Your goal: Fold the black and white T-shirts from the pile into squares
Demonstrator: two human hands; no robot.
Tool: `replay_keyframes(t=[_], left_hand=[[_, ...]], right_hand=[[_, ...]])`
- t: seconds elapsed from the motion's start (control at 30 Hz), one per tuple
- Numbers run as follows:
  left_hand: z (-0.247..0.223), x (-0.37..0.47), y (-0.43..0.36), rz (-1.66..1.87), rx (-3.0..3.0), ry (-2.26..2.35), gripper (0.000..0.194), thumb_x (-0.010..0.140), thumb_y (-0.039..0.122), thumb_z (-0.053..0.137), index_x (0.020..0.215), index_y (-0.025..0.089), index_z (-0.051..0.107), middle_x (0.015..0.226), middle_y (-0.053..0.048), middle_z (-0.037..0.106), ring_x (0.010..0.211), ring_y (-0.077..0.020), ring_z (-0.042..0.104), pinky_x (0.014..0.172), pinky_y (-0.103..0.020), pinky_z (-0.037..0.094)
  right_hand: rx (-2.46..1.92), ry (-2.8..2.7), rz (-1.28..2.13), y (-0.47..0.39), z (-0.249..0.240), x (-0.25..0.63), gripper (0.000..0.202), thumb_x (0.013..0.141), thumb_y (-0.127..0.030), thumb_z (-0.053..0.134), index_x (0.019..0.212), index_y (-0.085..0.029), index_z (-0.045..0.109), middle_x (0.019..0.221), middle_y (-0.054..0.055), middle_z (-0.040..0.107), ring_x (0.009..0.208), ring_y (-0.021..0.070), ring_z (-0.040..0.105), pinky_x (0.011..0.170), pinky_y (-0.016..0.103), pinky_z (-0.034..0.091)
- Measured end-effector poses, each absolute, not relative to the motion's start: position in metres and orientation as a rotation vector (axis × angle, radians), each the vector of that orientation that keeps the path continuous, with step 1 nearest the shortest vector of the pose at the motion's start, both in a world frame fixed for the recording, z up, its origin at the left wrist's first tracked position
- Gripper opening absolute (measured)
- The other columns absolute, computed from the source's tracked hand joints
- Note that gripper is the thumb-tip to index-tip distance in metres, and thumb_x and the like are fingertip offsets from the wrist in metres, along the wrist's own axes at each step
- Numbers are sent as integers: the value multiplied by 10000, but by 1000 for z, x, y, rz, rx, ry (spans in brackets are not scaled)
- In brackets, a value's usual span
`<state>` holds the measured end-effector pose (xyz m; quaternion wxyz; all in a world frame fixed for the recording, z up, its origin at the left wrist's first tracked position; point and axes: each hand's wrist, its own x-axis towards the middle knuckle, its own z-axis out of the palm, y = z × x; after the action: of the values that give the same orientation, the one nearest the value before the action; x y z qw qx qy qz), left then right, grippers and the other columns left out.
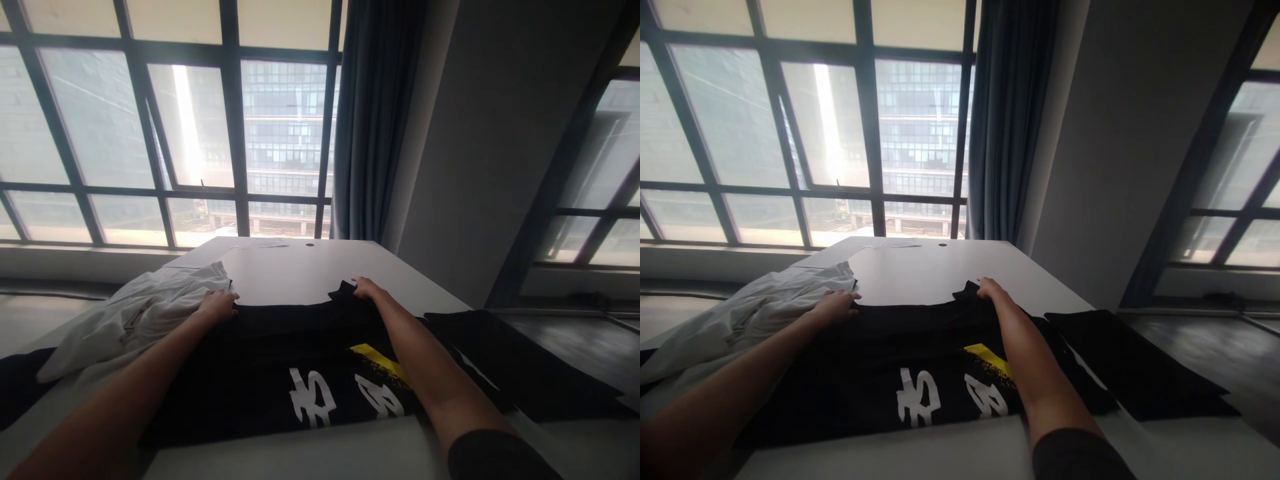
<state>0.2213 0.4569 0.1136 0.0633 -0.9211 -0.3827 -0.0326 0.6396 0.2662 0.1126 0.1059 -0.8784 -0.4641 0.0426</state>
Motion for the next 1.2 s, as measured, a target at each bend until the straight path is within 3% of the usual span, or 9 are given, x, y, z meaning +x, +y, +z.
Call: replay_keyframes(t=[0.17, 0.43, 0.67, 0.77, 0.87, 0.93, 1.0, 1.1, 1.2], left_hand=[[123, 215, 467, -249, -2797, -1142, 301, 743, 263, 568, 959, 259, 776, 1115, -101, 742, 1142, -343, 627, 1004, -480, 423], [144, 174, 441, -1000, -2834, -1161, 345, 808, 381, 505, 1024, 204, 709, 1044, -73, 745, 996, -286, 671, 933, -392, 500], [121, 133, 401, -793, -3038, -938, 314, 734, 352, 519, 921, 204, 723, 986, -80, 751, 981, -283, 666, 943, -402, 500], [107, 126, 390, -649, -3037, -913, 304, 697, 311, 518, 893, 203, 724, 978, -95, 748, 976, -295, 666, 939, -415, 501], [101, 122, 381, -589, -3006, -909, 309, 688, 289, 511, 892, 197, 724, 970, -109, 742, 974, -305, 665, 936, -427, 505], [100, 120, 377, -568, -2996, -895, 313, 690, 287, 511, 903, 203, 724, 989, -109, 743, 1002, -310, 660, 957, -433, 499], [100, 118, 375, -549, -2993, -879, 320, 702, 296, 506, 919, 213, 726, 1016, -103, 746, 1031, -313, 657, 975, -440, 491], [101, 115, 375, -529, -2988, -869, 313, 722, 308, 491, 900, 222, 735, 1016, -101, 752, 1036, -315, 660, 976, -436, 489], [101, 113, 377, -531, -2996, -881, 293, 733, 313, 493, 869, 241, 742, 995, -89, 759, 1010, -306, 666, 969, -419, 494]], right_hand=[[-2616, -1266, 76, 266, 114, 655, 559, 712, -117, 652, 1267, -177, 693, 1236, 116, 706, 1149, 257, 655, 966, 302, 504], [-2121, -1122, -460, 170, 144, 652, 341, 828, -157, 497, 1052, -137, 754, 1190, 120, 691, 1093, 231, 642, 985, 307, 482], [-2225, -1374, 169, 44, 120, 631, 214, 717, -220, 666, 904, -154, 746, 929, 74, 751, 864, 236, 690, 833, 338, 543], [-2276, -1427, 228, 19, 111, 614, 364, 742, -269, 690, 1092, -174, 731, 1112, 93, 734, 1032, 255, 671, 944, 360, 514], [-2232, -1493, 137, 15, 106, 595, 681, 744, -388, 744, 1375, -184, 589, 1420, 133, 571, 1279, 286, 549, 1088, 390, 421], [-2247, -1592, 102, 20, 104, 584, 811, 703, -407, 789, 1443, -203, 529, 1489, 125, 504, 1356, 298, 474, 1137, 399, 364], [-2289, -1638, 33, 26, 101, 578, 709, 742, -359, 762, 1410, -224, 569, 1435, 107, 556, 1333, 286, 494, 1134, 392, 360], [-2355, -1595, -110, 31, 99, 577, 350, 856, -248, 622, 1189, -215, 722, 1232, 96, 670, 1181, 250, 592, 1060, 361, 420], [-2321, -1565, -231, 29, 104, 580, 245, 881, -204, 555, 1005, -188, 766, 1075, 100, 695, 1058, 234, 625, 993, 341, 456]])
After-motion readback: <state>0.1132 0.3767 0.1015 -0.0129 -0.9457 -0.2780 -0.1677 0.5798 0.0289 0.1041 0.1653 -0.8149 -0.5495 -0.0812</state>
